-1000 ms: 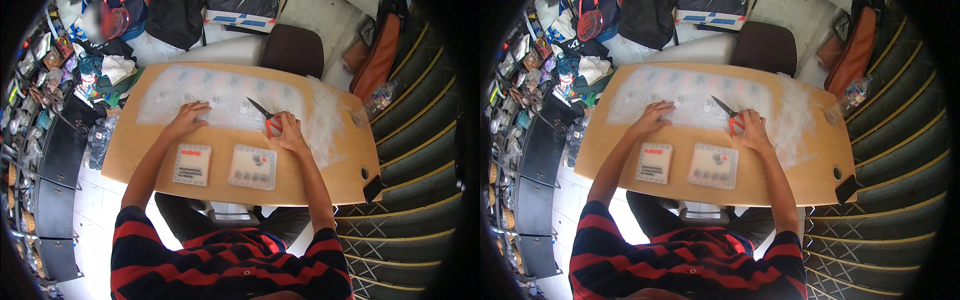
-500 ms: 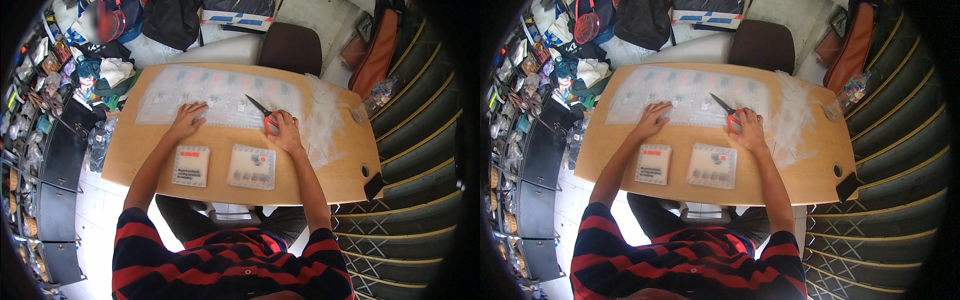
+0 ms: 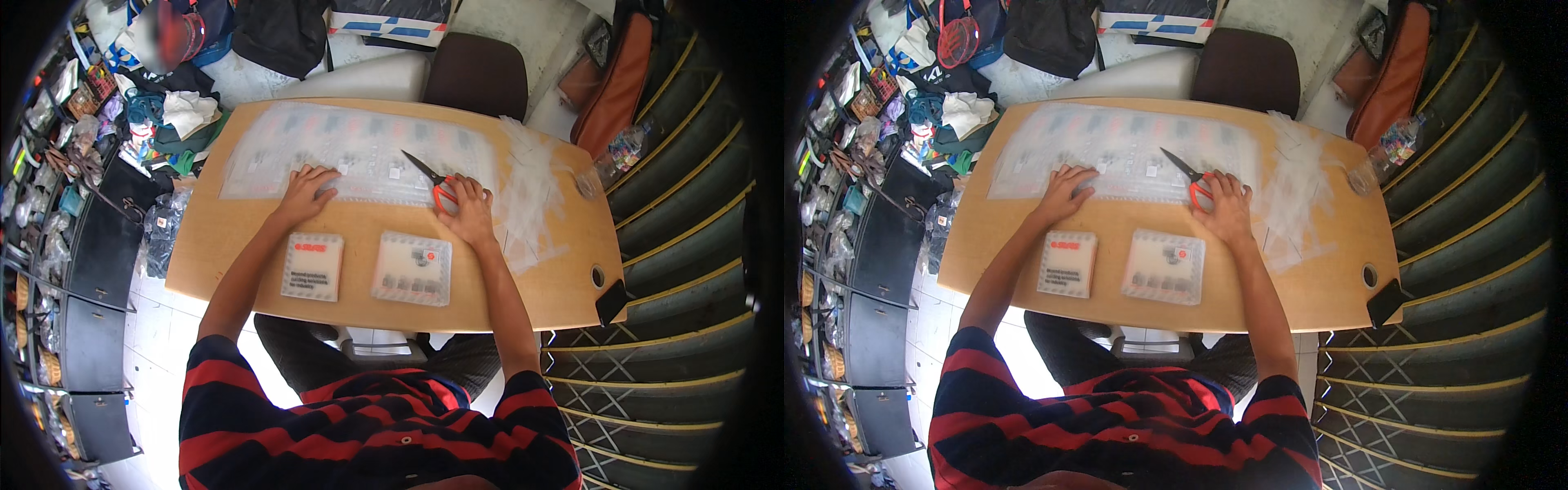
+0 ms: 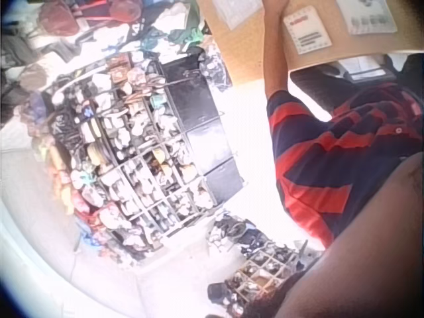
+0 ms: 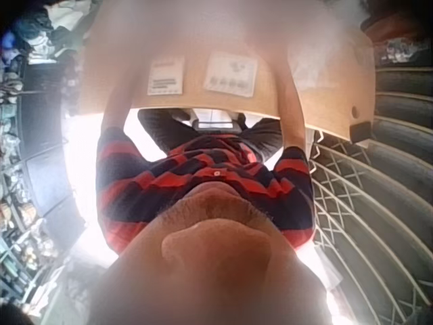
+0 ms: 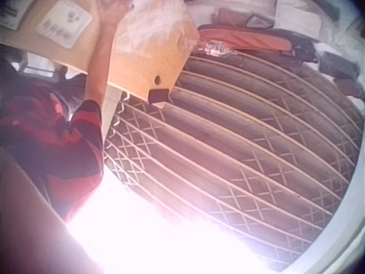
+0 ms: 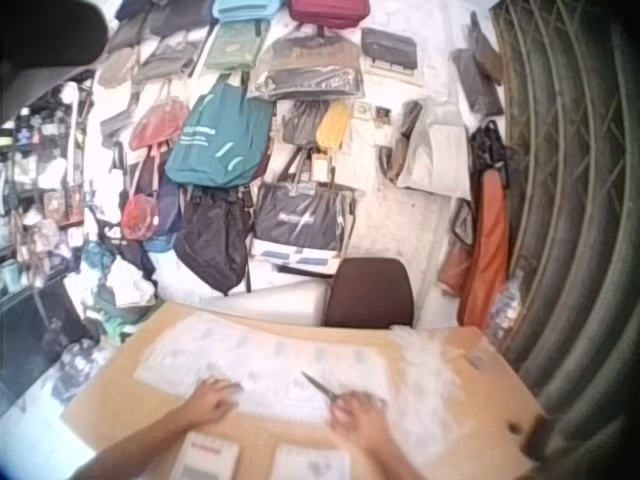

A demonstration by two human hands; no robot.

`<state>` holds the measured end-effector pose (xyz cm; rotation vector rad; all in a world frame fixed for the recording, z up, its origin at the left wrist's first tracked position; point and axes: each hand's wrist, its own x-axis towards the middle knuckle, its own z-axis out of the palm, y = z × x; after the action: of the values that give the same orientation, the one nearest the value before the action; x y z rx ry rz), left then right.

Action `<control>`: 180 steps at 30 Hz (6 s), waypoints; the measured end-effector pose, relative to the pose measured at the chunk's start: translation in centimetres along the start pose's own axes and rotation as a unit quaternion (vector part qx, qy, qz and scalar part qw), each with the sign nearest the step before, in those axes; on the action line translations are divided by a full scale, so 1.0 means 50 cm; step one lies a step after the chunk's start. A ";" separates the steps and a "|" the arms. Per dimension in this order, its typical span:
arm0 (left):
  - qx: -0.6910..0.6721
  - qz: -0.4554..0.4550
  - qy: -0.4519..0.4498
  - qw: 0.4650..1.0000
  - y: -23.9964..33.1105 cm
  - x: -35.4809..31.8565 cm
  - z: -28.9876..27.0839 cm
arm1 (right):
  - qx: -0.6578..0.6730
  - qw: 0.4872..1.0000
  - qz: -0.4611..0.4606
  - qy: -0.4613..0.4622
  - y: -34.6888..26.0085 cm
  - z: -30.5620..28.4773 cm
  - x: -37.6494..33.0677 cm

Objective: The person uses red-handled scissors to cut a sheet of white paper with printed text into small rectangular strips. They then arrange the cut strips on the table surface and continue cutting additional pieces from the remaining paper.

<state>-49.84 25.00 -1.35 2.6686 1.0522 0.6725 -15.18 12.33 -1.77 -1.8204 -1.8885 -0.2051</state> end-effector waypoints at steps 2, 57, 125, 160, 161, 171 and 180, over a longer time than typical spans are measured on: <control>0.008 -0.007 -0.011 1.000 0.001 0.000 -0.003 | 0.004 1.000 -0.002 0.003 0.000 -0.001 0.001; 0.110 -0.198 0.127 0.966 -0.052 0.028 0.060 | -0.020 0.995 -0.014 0.096 0.025 0.023 -0.004; 0.013 -0.298 0.243 0.923 -0.419 -0.044 -0.255 | -0.004 0.998 0.027 0.053 0.021 0.039 0.018; 0.084 -0.526 -0.135 0.835 0.325 -0.130 -0.078 | 0.245 0.800 0.498 -0.226 -0.215 -0.145 -0.165; 0.090 -0.524 -0.136 0.836 0.323 -0.131 -0.077 | 0.245 0.800 0.497 -0.232 -0.212 -0.138 -0.164; 0.141 -0.521 -0.141 0.830 0.255 -0.153 -0.101 | 0.230 0.804 0.490 -0.245 -0.233 -0.093 -0.128; 0.145 -0.551 -0.133 0.811 0.087 -0.230 -0.180 | 0.377 0.772 0.404 -0.315 -0.296 -0.017 -0.052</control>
<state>-58.98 14.07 4.11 1.6937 2.3503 -0.1207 -29.34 8.28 1.26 -1.9667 -1.0116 1.3991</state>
